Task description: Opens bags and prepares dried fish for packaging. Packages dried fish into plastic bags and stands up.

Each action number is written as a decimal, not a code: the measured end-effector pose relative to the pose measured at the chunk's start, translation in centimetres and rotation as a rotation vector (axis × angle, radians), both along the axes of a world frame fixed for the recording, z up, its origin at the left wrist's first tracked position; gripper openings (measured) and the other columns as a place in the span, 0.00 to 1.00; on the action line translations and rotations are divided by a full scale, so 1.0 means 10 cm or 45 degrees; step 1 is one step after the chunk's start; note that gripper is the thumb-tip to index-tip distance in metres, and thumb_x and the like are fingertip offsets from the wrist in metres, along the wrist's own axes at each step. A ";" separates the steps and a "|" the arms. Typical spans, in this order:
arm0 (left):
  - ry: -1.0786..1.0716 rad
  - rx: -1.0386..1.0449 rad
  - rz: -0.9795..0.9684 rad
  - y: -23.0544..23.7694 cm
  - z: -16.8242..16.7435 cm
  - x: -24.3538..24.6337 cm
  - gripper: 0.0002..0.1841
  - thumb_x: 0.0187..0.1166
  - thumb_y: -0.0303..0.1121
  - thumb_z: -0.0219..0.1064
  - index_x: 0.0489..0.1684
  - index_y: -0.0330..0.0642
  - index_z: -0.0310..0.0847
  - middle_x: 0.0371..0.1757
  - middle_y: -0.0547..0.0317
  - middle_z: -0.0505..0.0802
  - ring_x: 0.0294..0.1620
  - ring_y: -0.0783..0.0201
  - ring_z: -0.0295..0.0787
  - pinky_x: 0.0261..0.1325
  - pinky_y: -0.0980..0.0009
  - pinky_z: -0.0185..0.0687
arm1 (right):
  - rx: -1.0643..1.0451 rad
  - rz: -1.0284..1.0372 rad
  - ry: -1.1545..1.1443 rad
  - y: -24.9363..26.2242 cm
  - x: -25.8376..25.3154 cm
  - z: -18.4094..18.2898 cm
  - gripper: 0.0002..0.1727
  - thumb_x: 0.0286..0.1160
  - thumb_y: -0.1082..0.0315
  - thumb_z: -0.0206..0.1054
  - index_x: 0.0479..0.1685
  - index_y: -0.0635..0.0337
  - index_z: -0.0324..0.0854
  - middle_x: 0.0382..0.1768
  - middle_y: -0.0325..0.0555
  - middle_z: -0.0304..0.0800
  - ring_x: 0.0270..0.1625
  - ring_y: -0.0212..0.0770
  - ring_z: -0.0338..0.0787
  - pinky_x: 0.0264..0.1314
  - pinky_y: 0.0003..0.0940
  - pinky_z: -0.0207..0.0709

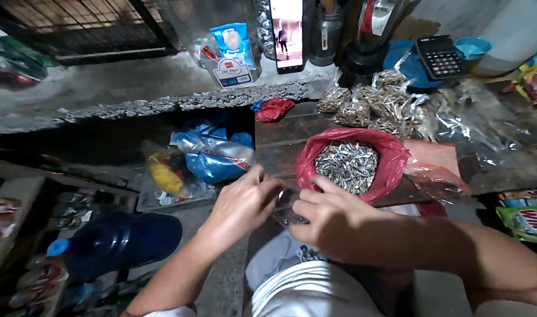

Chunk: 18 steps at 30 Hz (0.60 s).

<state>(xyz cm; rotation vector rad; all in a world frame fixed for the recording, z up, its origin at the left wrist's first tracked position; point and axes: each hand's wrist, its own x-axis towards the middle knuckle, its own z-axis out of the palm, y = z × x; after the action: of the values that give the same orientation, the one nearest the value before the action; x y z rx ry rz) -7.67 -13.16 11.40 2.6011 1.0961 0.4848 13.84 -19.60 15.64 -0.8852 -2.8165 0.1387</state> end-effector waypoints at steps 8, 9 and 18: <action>-0.289 -0.312 -0.302 0.07 -0.03 -0.32 0.23 0.71 0.24 0.51 0.53 0.50 0.94 0.54 0.64 0.94 0.49 0.77 0.87 0.52 0.77 0.82 | 0.008 -0.016 0.030 -0.03 0.15 0.01 0.10 0.83 0.65 0.62 0.42 0.55 0.89 0.33 0.47 0.84 0.43 0.53 0.88 0.61 0.60 0.75; -0.324 -0.352 -0.350 0.08 -0.02 -0.35 0.24 0.72 0.24 0.51 0.56 0.48 0.93 0.57 0.64 0.93 0.49 0.81 0.86 0.53 0.82 0.80 | 0.016 -0.017 0.063 -0.03 0.16 -0.01 0.10 0.83 0.64 0.62 0.42 0.54 0.90 0.34 0.46 0.85 0.43 0.52 0.88 0.63 0.61 0.75; -0.363 -0.382 -0.261 0.17 0.02 -0.46 0.25 0.69 0.24 0.50 0.57 0.43 0.92 0.57 0.62 0.93 0.40 0.88 0.80 0.43 0.88 0.74 | 0.044 -0.023 0.310 -0.05 0.24 -0.27 0.19 0.86 0.58 0.57 0.64 0.56 0.85 0.58 0.50 0.92 0.73 0.54 0.86 0.78 0.63 0.70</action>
<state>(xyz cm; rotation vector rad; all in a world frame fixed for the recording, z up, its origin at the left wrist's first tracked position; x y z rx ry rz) -12.24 -11.43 11.64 2.2653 0.7364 0.5726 16.28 -20.12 12.96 -0.8248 -2.5779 0.1817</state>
